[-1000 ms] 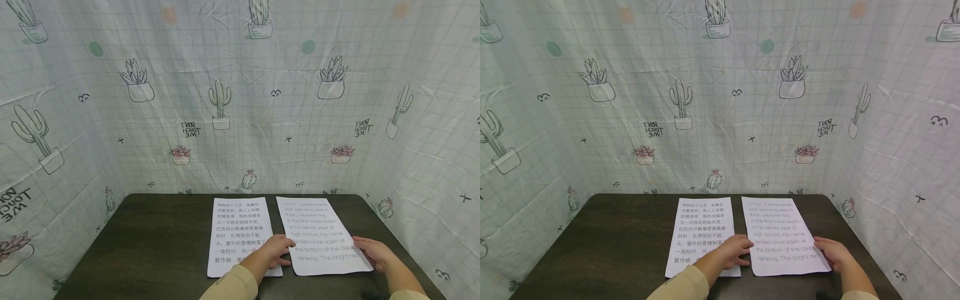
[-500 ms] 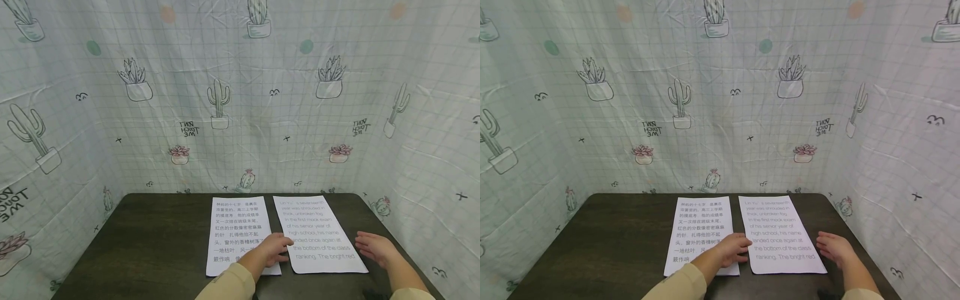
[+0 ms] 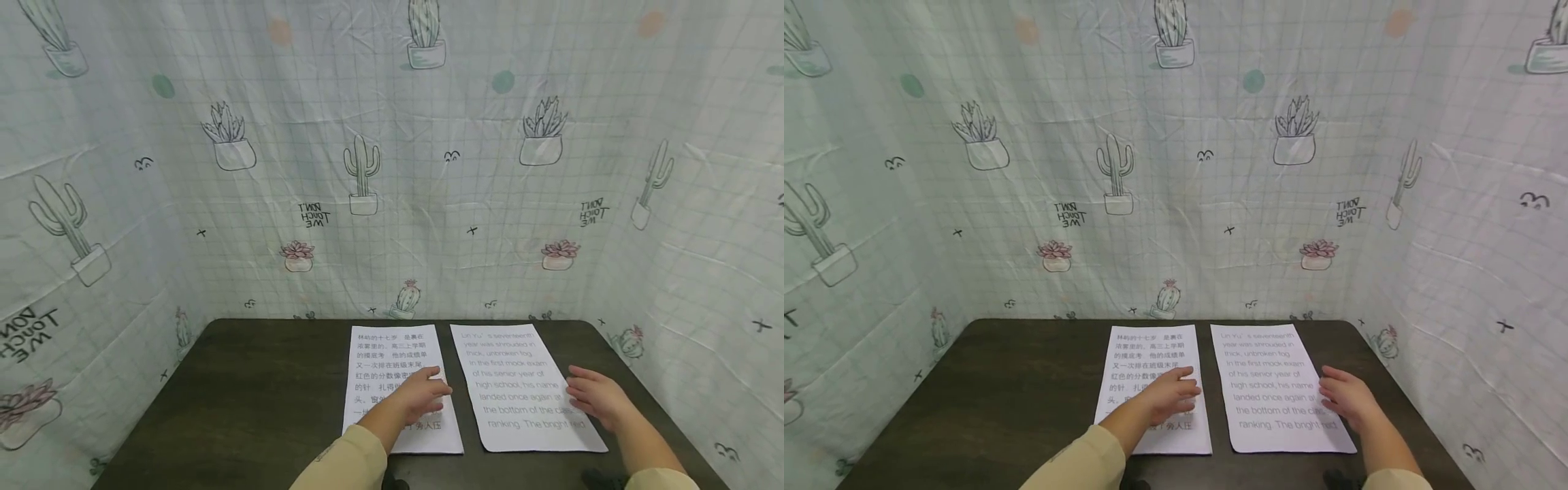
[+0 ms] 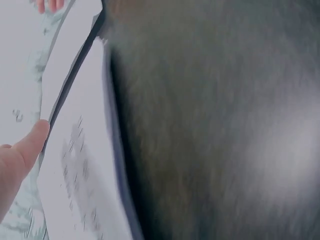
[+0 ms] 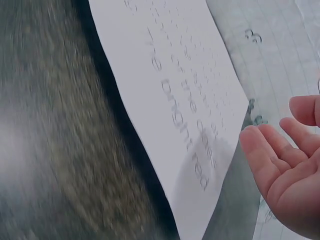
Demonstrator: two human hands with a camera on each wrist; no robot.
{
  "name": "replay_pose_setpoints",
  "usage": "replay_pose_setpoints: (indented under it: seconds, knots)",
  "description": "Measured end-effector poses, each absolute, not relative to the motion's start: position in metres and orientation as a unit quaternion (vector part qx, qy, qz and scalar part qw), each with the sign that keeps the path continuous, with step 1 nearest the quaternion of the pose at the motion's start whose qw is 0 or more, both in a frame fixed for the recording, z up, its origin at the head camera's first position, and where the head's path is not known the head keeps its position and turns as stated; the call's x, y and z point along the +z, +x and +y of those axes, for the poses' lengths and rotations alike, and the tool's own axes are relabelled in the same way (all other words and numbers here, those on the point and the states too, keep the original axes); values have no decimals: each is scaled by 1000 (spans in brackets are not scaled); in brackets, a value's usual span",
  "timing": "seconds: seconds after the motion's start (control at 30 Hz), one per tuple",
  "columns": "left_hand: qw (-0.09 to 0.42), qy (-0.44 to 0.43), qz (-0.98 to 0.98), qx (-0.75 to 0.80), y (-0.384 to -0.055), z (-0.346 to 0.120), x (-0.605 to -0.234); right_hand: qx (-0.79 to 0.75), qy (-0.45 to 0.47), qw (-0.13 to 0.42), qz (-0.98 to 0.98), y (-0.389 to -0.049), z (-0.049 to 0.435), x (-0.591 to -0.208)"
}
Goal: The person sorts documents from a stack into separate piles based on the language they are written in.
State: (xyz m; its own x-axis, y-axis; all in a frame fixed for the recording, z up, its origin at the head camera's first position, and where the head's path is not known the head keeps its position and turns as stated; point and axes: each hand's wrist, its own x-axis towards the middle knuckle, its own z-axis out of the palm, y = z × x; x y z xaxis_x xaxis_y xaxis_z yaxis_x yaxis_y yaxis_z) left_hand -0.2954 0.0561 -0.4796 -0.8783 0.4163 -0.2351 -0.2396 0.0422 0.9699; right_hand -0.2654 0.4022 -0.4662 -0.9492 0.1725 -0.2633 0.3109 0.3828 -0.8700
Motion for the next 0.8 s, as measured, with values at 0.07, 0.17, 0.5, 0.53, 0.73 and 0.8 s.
replay_pose_setpoints:
  seconds: [0.07, 0.17, 0.5, 0.53, 0.73, 0.8]
  knots:
    - [233, 65, 682, 690, -299, 46, -478, -535, 145, 66, 830, -268, 395, -465]
    - [226, 64, 688, 687, -304, 32, -475, -536, 141, 67, 830, -271, 384, -463]
    - [191, 46, 701, 686, -313, -18, -465, -553, 96, 70, 825, -277, 360, -454]
    - [188, 45, 701, 686, -314, -23, -465, -553, 94, 71, 825, -278, 357, -454]
    - [164, 40, 712, 682, -318, -56, -462, -555, 89, 76, 824, -283, 335, -453]
    - [158, 38, 710, 685, -318, -67, -461, -557, 85, 77, 823, -285, 326, -453]
